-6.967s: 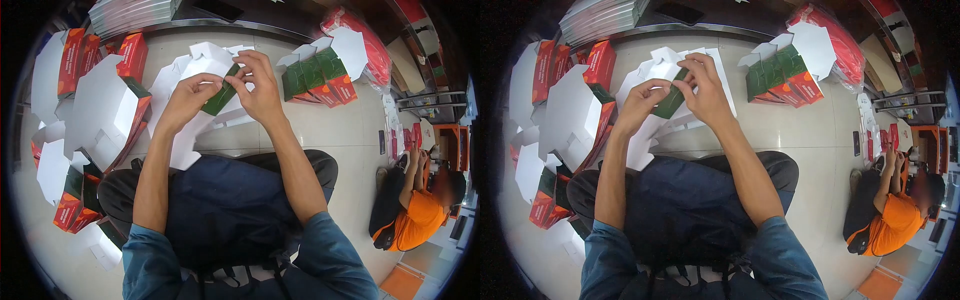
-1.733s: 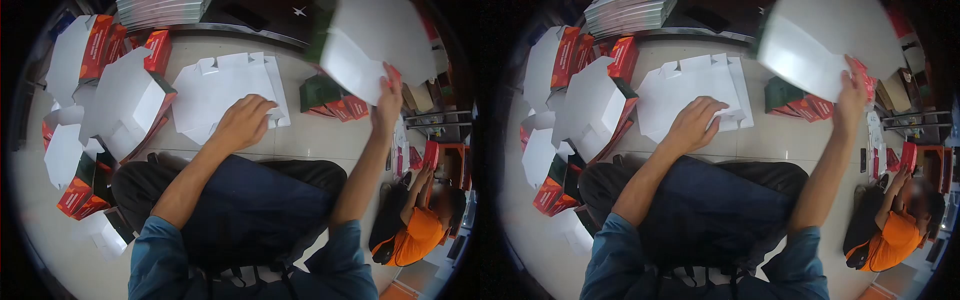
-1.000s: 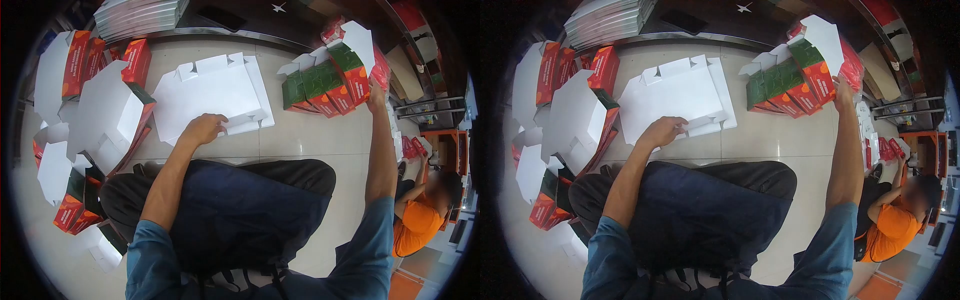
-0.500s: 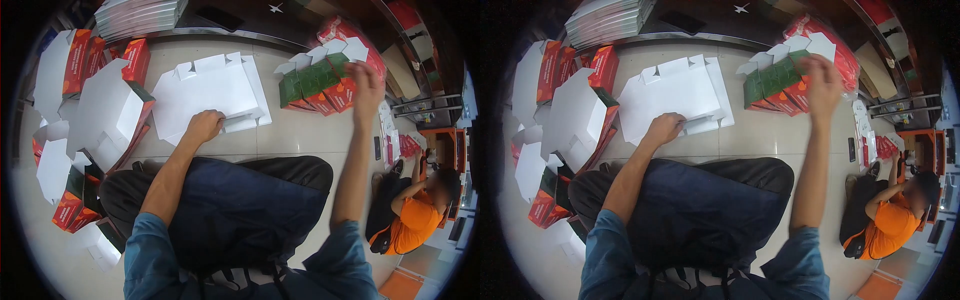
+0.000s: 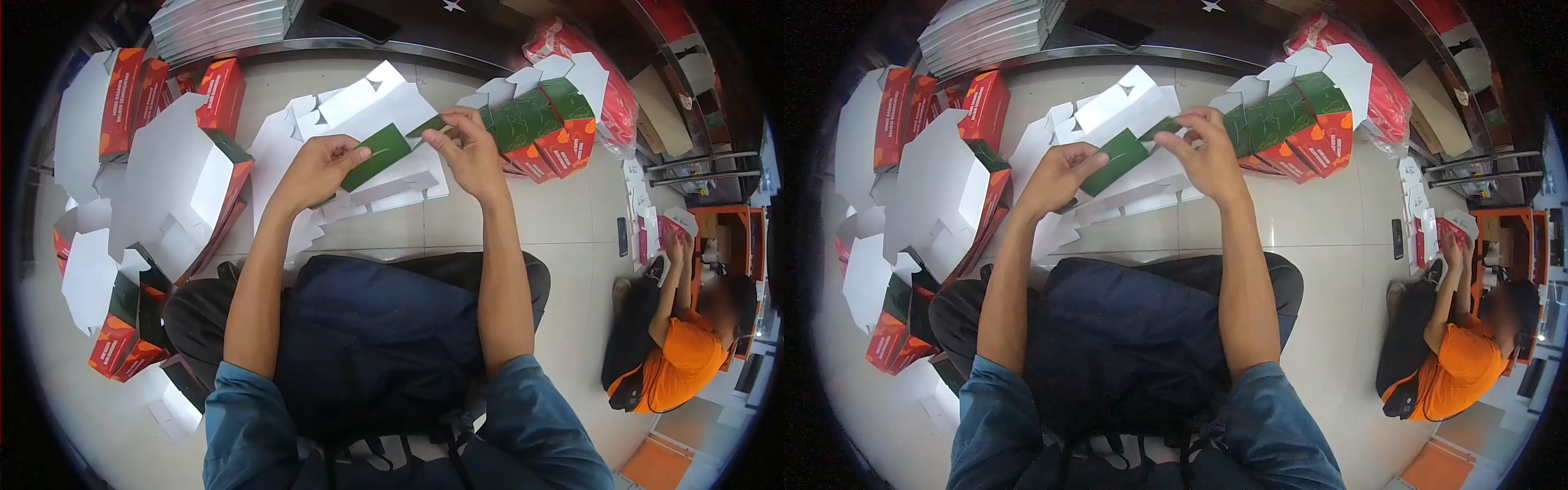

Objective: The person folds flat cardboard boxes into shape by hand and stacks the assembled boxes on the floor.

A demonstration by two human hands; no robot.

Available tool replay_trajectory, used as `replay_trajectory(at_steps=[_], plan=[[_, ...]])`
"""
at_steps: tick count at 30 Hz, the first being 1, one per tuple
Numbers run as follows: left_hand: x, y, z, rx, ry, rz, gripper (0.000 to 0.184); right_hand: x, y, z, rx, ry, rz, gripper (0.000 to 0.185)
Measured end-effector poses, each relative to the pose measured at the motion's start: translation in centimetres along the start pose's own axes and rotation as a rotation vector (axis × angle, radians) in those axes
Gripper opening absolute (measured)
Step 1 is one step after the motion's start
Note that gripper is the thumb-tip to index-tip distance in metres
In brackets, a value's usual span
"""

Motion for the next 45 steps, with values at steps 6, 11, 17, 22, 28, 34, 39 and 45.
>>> replay_trajectory(at_steps=[6, 11, 17, 22, 28, 34, 39, 45], plan=[[1.1, 0.1, -1.2, 0.020, 0.062, -0.080, 0.024, 3.7, 1.7, -3.0, 0.101, 0.411, 0.287, 0.018], [2.1, 0.2, -0.9, 0.085, 0.101, -0.035, 0.022, 4.1, 2.1, -3.1, 0.218, 0.469, 0.307, 0.015], [2.9, -0.1, -0.7, 0.134, 0.142, -0.003, 0.019, 4.5, 2.3, -3.4, 0.346, 0.531, 0.287, 0.028], [0.2, 0.6, -0.3, 0.072, 0.565, 0.045, 0.022, 5.0, 2.2, -4.0, 0.063, 0.232, 0.276, 0.061], [-1.7, 0.7, 0.3, -0.335, 0.786, -0.310, 0.026, 7.6, 4.4, -5.8, 0.017, 0.168, 0.524, 0.062], [-2.4, 1.3, 0.8, -0.530, 0.841, -0.370, 0.026, 7.9, 4.6, -6.8, 0.120, -0.004, 0.556, 0.072], [-2.1, 1.5, 0.4, -0.442, 0.919, -0.327, 0.029, 8.3, 4.2, -6.3, -0.063, 0.031, 0.615, 0.070], [-3.5, 2.1, -1.3, -0.170, 1.020, -0.418, 0.033, 7.1, 3.6, -5.2, -0.221, 0.000, 0.527, 0.045]])
Point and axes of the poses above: each hand's wrist, its own y-axis away from the middle knuckle, its own z-axis out of the back of the hand, x = y × z, the point moved 1 cm from there along -y, towards the middle knuckle, and after that the axes turned 9 degrees about y, right-handed, at the moved point
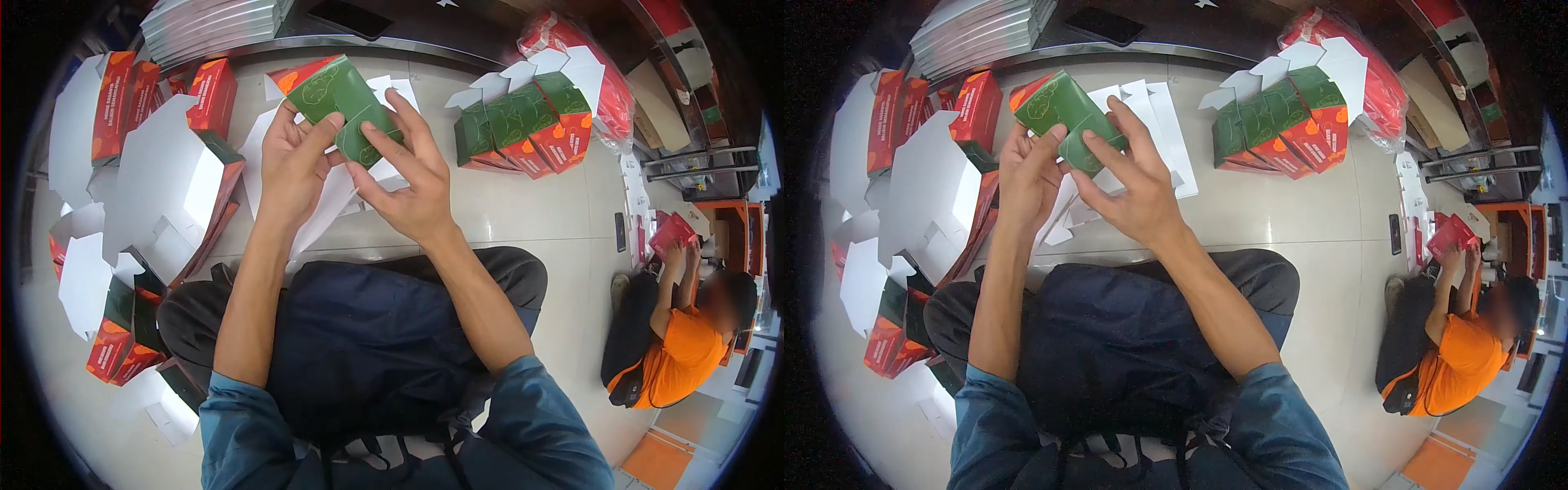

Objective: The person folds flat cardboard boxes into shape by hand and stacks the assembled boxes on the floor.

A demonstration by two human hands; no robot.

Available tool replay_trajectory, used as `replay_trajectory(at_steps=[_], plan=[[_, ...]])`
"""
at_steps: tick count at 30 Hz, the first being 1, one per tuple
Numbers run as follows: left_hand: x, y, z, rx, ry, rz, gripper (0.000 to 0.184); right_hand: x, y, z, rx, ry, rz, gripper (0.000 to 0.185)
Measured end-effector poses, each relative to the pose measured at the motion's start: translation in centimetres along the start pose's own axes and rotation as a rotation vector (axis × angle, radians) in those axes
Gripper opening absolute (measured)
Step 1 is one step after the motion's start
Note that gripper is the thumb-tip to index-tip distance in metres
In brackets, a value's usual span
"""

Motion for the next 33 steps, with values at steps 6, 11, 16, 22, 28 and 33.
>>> replay_trajectory(at_steps=[6, 11, 16, 22, 28, 33], plan=[[-0.6, -0.6, 1.6, 0.040, 0.048, 0.006, 0.031, -0.2, -0.1, 0.5, 0.203, -0.100, 0.089, 0.036], [0.0, -0.2, 0.6, 0.009, 0.034, -0.013, 0.028, 0.4, -0.4, 0.8, 0.229, 0.046, 0.045, 0.036], [-0.2, -0.2, 0.5, -0.038, -0.141, 0.029, 0.026, 0.0, -0.2, 0.6, 0.130, 0.081, -0.004, 0.040], [-0.3, -0.6, 2.0, -0.049, -0.197, 0.043, 0.024, -0.4, -0.2, 0.9, 0.189, -0.089, 0.056, 0.040], [0.0, -0.2, 1.0, -0.062, -0.212, 0.052, 0.023, -0.6, 0.1, 0.7, 0.097, -0.064, -0.069, 0.038], [0.1, -0.3, 1.4, -0.096, -0.269, 0.039, 0.023, -0.2, 0.1, 0.9, 0.198, -0.010, 0.033, 0.033]])
Point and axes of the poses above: each hand's wrist, its own y-axis away from the middle knuckle, its own z-axis out of the back of the hand, x = y × z, the point moved 1 cm from there along -y, towards the middle knuckle, and after that the axes turned 9 degrees about y, right-handed, at the moved point
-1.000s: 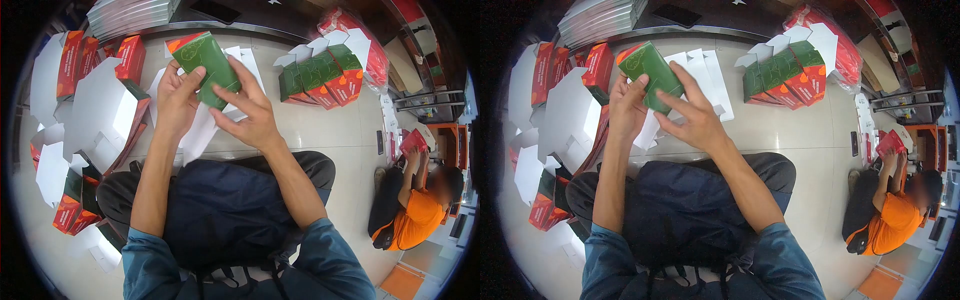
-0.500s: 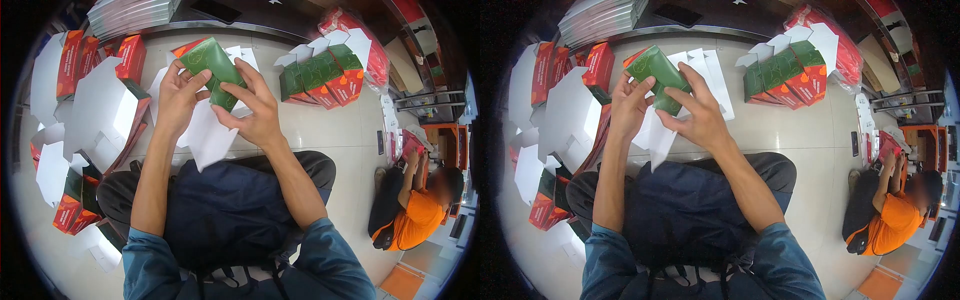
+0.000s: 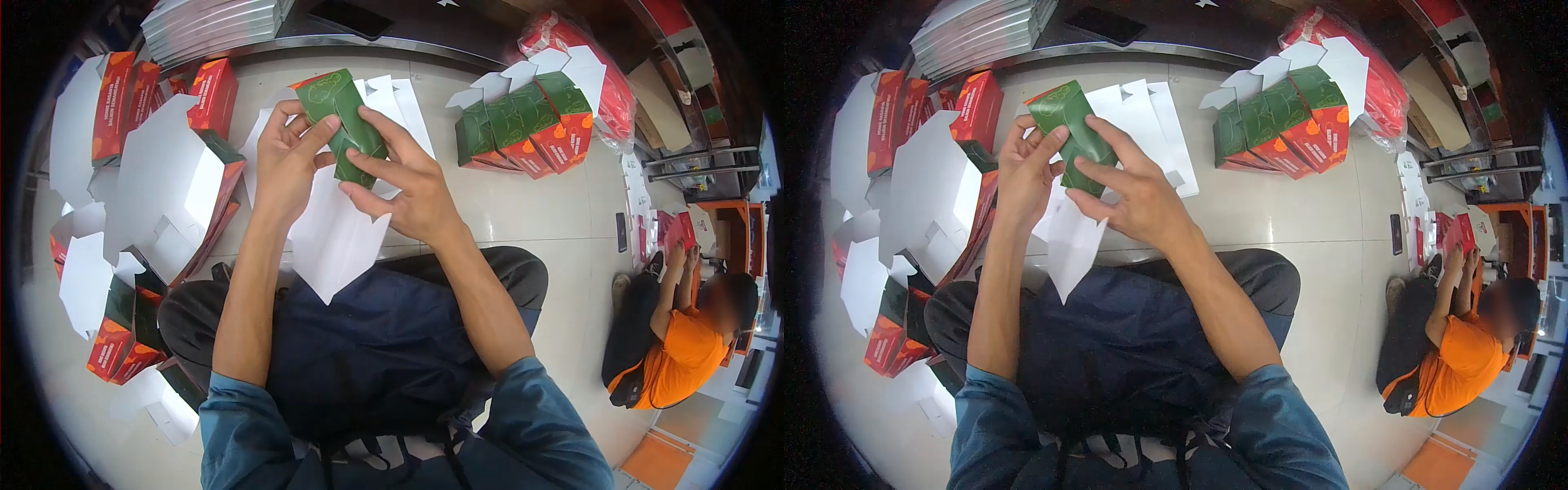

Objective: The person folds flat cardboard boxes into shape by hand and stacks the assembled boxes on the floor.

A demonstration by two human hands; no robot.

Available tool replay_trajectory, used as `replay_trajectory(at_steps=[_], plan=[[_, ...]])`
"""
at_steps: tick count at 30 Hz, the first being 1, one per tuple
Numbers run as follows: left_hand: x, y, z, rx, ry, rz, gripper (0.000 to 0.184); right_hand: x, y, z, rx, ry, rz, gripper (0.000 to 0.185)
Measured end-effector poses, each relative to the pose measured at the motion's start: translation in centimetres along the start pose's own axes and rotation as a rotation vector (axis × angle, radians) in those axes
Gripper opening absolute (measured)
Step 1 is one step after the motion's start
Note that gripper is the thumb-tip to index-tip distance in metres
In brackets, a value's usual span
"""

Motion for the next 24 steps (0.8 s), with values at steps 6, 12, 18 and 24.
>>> replay_trajectory(at_steps=[6, 12, 18, 24], plan=[[1.1, 0.3, -0.5, -0.023, 0.028, 0.023, 0.020, -0.4, 0.3, -0.6, -0.083, 0.148, -0.035, 0.031], [2.0, 0.7, -0.9, -0.061, 0.117, 0.047, 0.018, -0.6, 0.3, -1.0, -0.089, 0.217, -0.056, 0.027], [1.6, 0.5, -0.6, -0.078, 0.234, 0.054, 0.016, -0.4, 0.0, -1.0, -0.080, 0.191, -0.046, 0.026], [1.7, 1.1, -1.9, -0.100, 0.055, 0.010, 0.018, -1.3, 0.1, -0.7, -0.075, 0.101, -0.171, 0.032]])
Point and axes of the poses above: each hand's wrist, its own y-axis away from the middle knuckle, its own z-axis out of the back of the hand, x = y × z, the point moved 1 cm from there along -y, towards the middle knuckle, and after that the axes turned 9 degrees about y, right-handed, at the moved point
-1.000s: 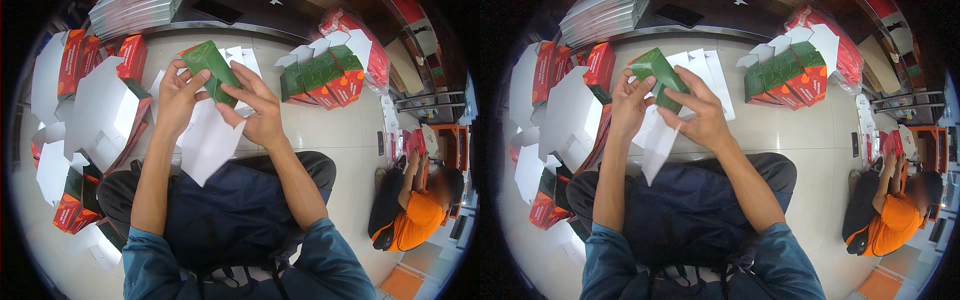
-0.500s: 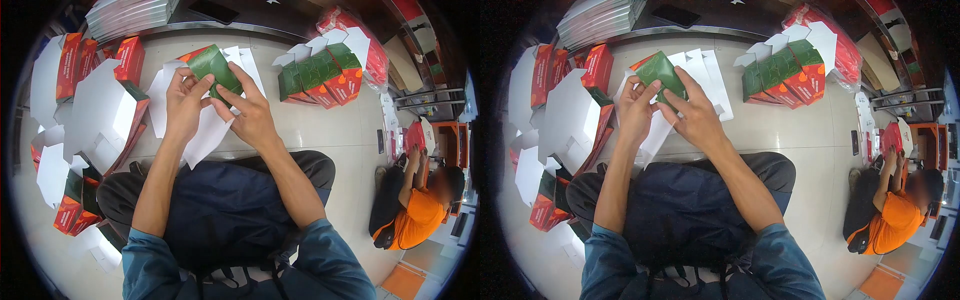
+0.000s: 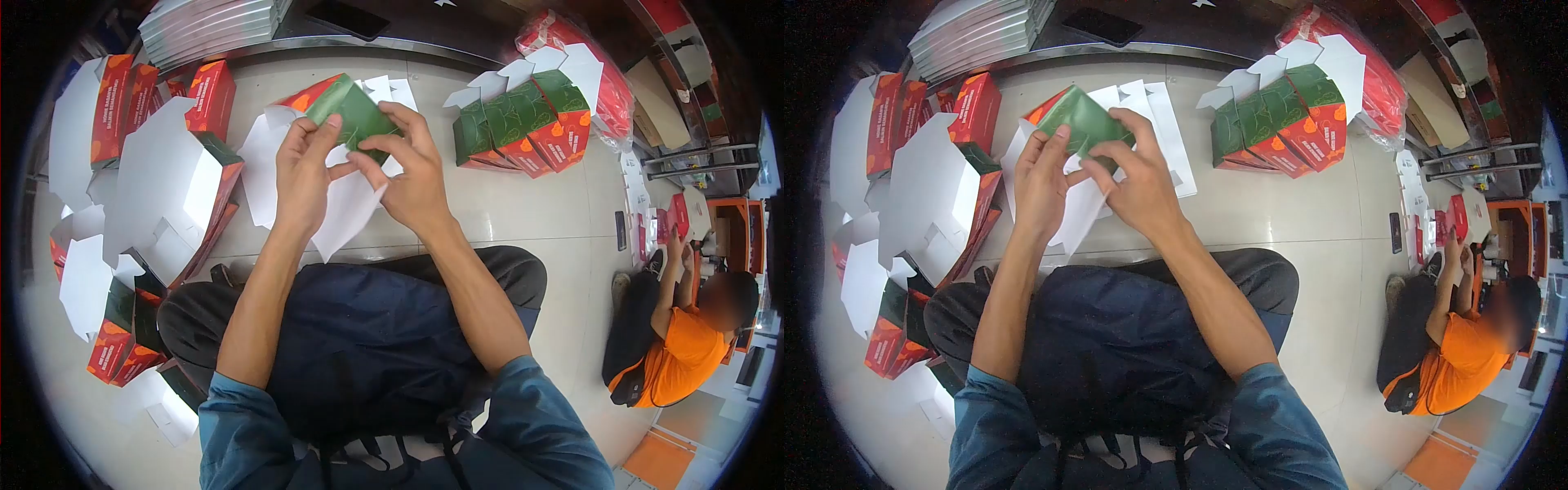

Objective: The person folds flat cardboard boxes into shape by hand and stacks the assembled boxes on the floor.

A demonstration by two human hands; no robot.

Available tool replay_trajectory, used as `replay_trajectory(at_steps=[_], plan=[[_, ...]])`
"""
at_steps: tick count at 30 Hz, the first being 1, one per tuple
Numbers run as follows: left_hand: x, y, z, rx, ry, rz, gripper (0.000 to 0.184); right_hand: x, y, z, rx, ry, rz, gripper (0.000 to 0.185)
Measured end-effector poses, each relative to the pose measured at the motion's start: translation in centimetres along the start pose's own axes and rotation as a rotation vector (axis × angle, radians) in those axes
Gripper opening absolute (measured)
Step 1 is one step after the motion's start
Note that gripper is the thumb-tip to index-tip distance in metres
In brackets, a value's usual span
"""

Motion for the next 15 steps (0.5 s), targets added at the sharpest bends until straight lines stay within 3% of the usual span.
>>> replay_trajectory(at_steps=[2, 5, 6, 7, 8, 10, 13, 15], plan=[[-1.2, 0.4, -0.5, -0.016, -0.215, -0.088, 0.018, 0.5, -0.2, 0.7, 0.158, -0.108, -0.057, 0.043], [0.2, 1.1, -0.4, 0.347, -0.725, -0.361, 0.017, -2.5, -0.8, 1.3, 0.084, -0.541, -0.186, 0.068], [1.6, 1.9, -0.5, 0.408, -0.864, -0.342, 0.021, -2.2, -1.7, 2.7, 0.085, -0.757, -0.278, 0.076], [2.3, 2.8, -0.8, 0.562, -1.035, -0.638, 0.024, -1.7, -2.3, 3.9, 0.089, -0.676, -0.292, 0.073], [3.7, 3.5, -1.1, 0.780, -1.172, -0.644, 0.021, -1.1, -2.4, 5.0, 0.091, -0.596, -0.308, 0.069], [5.1, 5.1, -1.9, 1.071, -1.399, -0.487, 0.019, -1.6, -2.3, 5.7, 0.106, -0.421, -0.303, 0.063], [5.4, 5.1, -1.6, 1.214, -1.398, -0.256, 0.032, -3.1, -1.8, 5.3, 0.170, -0.218, -0.300, 0.055], [5.7, 4.3, -0.2, 0.862, -0.636, 0.237, 0.035, -3.2, -1.4, 5.3, 0.247, -0.187, -0.379, 0.054]])
Point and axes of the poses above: each hand's wrist, its own y-axis away from the middle knuckle, its own z-axis out of the back of the hand, x = y × z, the point moved 1 cm from there along -y, towards the middle knuckle, and after that the axes turned 9 degrees about y, right-handed, at the moved point
